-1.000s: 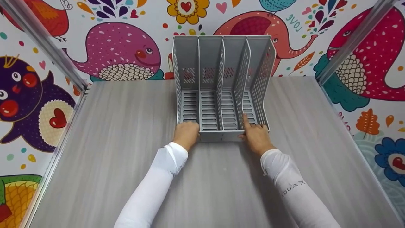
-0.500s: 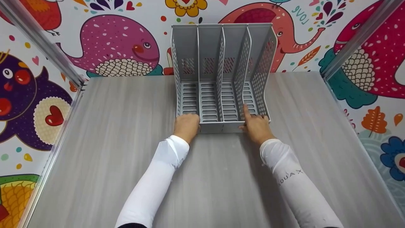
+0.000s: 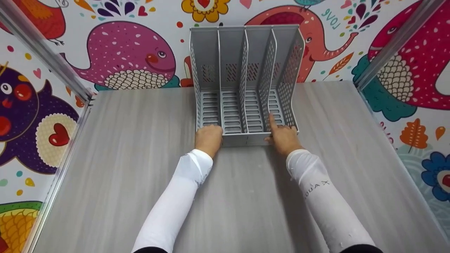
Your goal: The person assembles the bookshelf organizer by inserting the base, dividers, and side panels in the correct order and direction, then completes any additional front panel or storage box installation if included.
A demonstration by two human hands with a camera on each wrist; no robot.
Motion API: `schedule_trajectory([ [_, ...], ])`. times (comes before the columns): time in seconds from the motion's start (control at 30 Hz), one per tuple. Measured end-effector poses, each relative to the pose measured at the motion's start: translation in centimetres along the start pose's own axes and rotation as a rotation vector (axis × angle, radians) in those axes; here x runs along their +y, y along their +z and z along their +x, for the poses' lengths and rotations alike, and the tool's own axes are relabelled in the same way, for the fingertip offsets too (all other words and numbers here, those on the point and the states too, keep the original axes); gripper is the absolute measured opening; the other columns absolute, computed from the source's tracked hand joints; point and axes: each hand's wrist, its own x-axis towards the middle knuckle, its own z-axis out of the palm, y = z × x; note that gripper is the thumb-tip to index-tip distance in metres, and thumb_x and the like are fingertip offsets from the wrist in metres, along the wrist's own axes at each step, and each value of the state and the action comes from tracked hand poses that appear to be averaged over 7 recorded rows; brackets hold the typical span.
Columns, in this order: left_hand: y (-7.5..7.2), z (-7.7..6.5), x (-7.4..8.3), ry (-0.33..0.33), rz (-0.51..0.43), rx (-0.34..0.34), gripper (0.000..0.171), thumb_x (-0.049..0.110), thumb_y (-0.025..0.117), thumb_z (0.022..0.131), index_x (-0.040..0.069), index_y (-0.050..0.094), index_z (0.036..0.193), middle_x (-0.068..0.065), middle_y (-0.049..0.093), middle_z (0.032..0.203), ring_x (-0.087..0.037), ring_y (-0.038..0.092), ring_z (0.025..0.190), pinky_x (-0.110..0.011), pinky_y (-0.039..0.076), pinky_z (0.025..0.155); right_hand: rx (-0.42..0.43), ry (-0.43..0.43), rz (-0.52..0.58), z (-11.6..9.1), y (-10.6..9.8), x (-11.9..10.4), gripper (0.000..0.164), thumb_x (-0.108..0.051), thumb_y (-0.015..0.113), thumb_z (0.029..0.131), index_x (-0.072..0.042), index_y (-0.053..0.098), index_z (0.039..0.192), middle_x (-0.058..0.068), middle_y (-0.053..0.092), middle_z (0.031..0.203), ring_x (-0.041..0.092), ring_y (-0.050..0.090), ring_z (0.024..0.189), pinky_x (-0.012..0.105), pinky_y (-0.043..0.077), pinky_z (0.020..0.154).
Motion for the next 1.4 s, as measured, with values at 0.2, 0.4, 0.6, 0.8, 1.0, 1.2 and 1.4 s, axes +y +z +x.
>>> schedule_trajectory([
  [0.2,0.7,0.6,0.3,0.008,-0.011,-0.032,0.015,0.005,0.061,0.083,0.009,0.075,0.083,-0.011,0.075,0.085,-0.028,0.071,0.077,-0.042,0.057,0.064,-0.039,0.031,-0.007,0.1,0.6,0.3,0.090,-0.040,0.066,0.084,-0.009,0.017,0.152,0.021,0.069,0.109,0.041,0.064,0.100,0.049,0.038,0.081],
  [0.4,0.5,1.6,0.0,-0.013,0.013,0.021,0.012,0.005,0.064,0.081,0.009,0.075,0.081,-0.010,0.075,0.083,-0.028,0.072,0.076,-0.042,0.057,0.063,-0.032,0.036,0.003,1.4,0.1,0.2,0.089,-0.041,0.065,0.085,-0.010,0.016,0.152,0.022,0.068,0.110,0.040,0.063,0.103,0.050,0.039,0.084],
  [0.6,0.5,1.8,-0.3,-0.044,0.003,0.026,0.010,0.009,0.066,0.082,0.008,0.076,0.083,-0.011,0.075,0.083,-0.030,0.071,0.074,-0.042,0.057,0.062,-0.021,0.009,-0.011,2.1,-0.5,0.1,0.089,-0.040,0.066,0.084,-0.009,0.018,0.152,0.022,0.069,0.107,0.040,0.063,0.103,0.050,0.038,0.084],
  [0.8,0.8,1.9,0.0,-0.046,0.018,0.033,0.011,0.012,0.065,0.083,0.009,0.076,0.082,-0.010,0.075,0.082,-0.028,0.072,0.074,-0.042,0.057,0.061,-0.041,0.003,-0.019,2.0,-0.3,0.4,0.089,-0.041,0.065,0.085,-0.008,0.017,0.152,0.022,0.068,0.110,0.040,0.063,0.104,0.049,0.039,0.082],
  [1.0,0.8,2.0,0.3,-0.026,0.028,0.045,0.013,0.009,0.063,0.083,0.009,0.076,0.082,-0.010,0.075,0.082,-0.028,0.072,0.074,-0.042,0.057,0.062,-0.033,0.011,-0.016,1.9,-0.2,0.8,0.089,-0.040,0.065,0.085,-0.008,0.016,0.152,0.023,0.069,0.108,0.041,0.063,0.102,0.051,0.039,0.084],
  [1.2,1.0,1.8,0.1,-0.034,0.017,0.032,0.011,0.009,0.064,0.082,0.010,0.076,0.080,-0.010,0.075,0.082,-0.028,0.072,0.075,-0.041,0.057,0.062,-0.049,0.006,-0.014,1.7,-0.1,0.8,0.089,-0.039,0.065,0.086,-0.008,0.014,0.152,0.023,0.067,0.113,0.042,0.062,0.103,0.051,0.038,0.084],
  [1.4,0.5,1.8,0.0,-0.019,0.008,0.062,0.012,0.008,0.064,0.081,0.010,0.076,0.079,-0.010,0.075,0.081,-0.028,0.072,0.074,-0.041,0.058,0.061,-0.024,-0.003,-0.033,1.8,-0.2,0.6,0.087,-0.037,0.066,0.086,-0.007,0.017,0.151,0.023,0.070,0.104,0.042,0.064,0.099,0.053,0.040,0.083],
])
